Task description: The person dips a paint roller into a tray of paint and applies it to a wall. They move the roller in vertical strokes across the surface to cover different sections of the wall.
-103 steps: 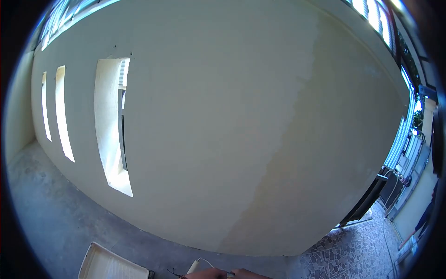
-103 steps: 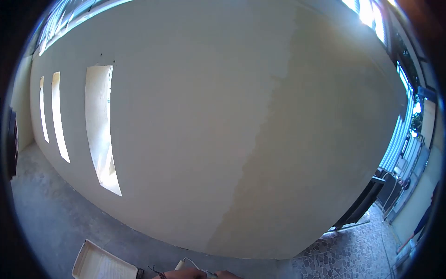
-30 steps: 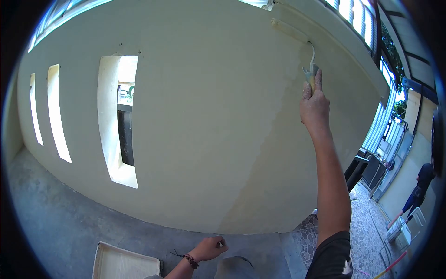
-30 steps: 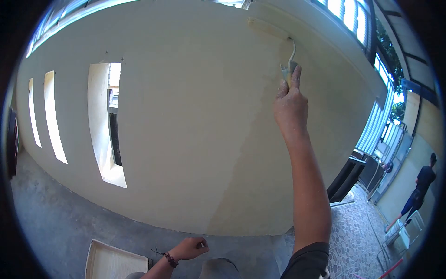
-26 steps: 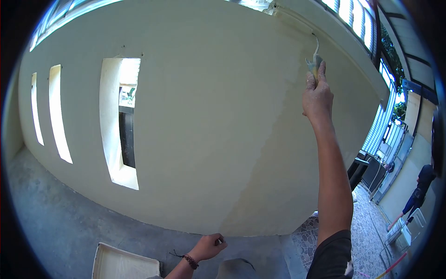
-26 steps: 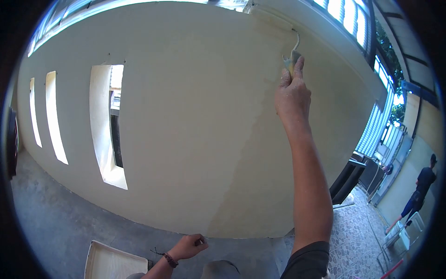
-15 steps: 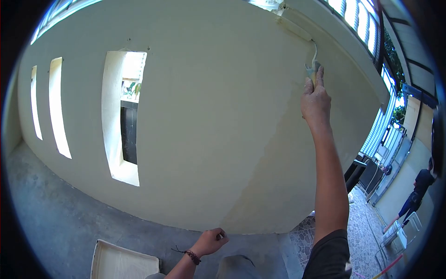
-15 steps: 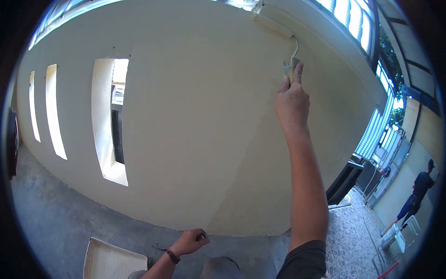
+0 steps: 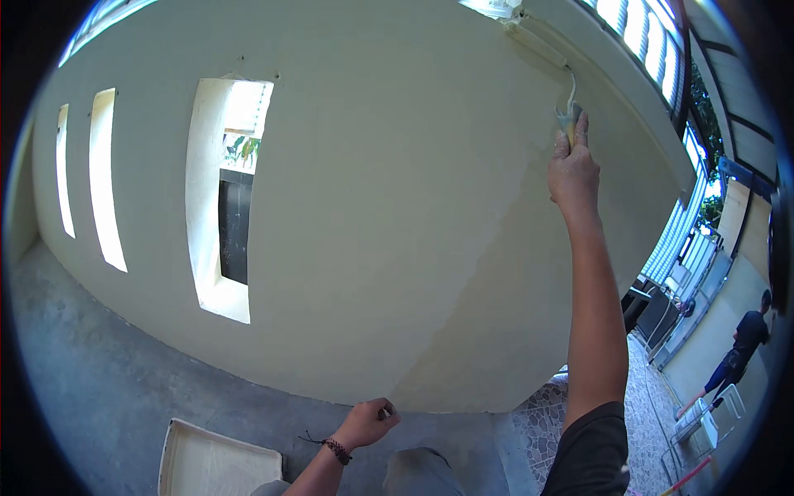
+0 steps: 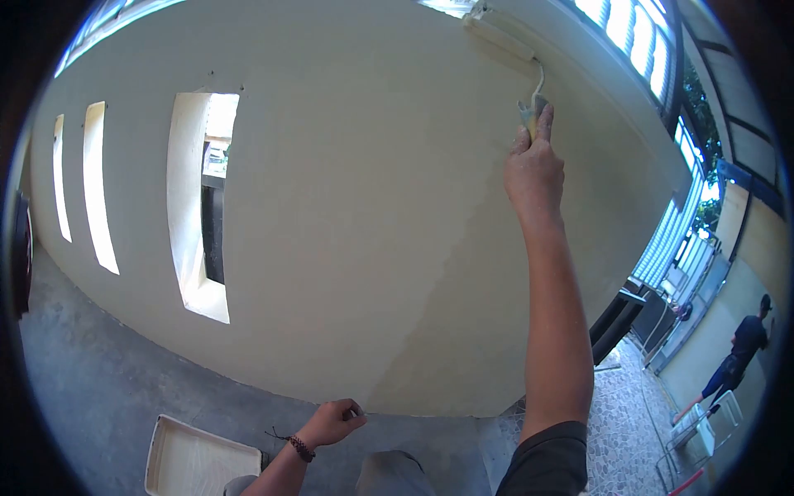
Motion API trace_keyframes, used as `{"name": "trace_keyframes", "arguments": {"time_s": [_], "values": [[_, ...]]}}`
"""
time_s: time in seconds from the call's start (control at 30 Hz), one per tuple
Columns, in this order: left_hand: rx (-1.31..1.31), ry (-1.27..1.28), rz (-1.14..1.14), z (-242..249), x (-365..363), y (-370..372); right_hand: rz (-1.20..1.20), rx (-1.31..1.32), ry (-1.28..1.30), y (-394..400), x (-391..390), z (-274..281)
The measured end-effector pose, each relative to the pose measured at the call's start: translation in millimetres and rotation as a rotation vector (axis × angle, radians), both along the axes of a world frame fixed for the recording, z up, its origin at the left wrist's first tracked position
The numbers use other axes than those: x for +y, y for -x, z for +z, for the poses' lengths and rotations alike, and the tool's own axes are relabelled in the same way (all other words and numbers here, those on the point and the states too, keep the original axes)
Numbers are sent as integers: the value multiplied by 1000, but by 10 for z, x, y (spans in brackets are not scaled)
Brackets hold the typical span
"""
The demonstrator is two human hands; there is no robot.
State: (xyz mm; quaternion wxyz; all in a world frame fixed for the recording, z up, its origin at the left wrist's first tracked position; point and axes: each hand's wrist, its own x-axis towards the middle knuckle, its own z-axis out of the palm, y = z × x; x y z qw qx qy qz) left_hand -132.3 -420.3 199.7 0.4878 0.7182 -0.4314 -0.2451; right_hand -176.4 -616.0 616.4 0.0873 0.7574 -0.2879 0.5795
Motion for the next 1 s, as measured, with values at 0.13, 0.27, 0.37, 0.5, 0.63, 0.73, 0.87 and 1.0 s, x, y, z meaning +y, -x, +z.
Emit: {"name": "trace_keyframes", "arguments": {"time_s": [0.13, 0.27, 0.37, 0.5, 0.63, 0.73, 0.87, 1.0], "values": [[-13, 5, -2, 83, 20, 50, 4, -10, -67, -74, -6, 138], [-39, 26, 13, 44, 4, 60, 39, 29, 19, 45, -67, -750], [-59, 47, 14, 52, 15, 69, 54, 37, -8, 32, 21, -640], [-39, -13, -6, 68, 23, 90, 53, -4, -6, -88, -24, -21], [-66, 23, 16, 82, 4, 81, 35, 35, 5, -79, 14, -453], [-51, 15, 20, 66, -11, 107, 100, 48, 49, -29, -58, -1264], [-10, -15, -9, 151, -7, 130, 109, 51, -14, -28, 31, -995], [-25, 5, -1, 124, -28, 148, 63, 25, -18, -162, 66, -513]]}}
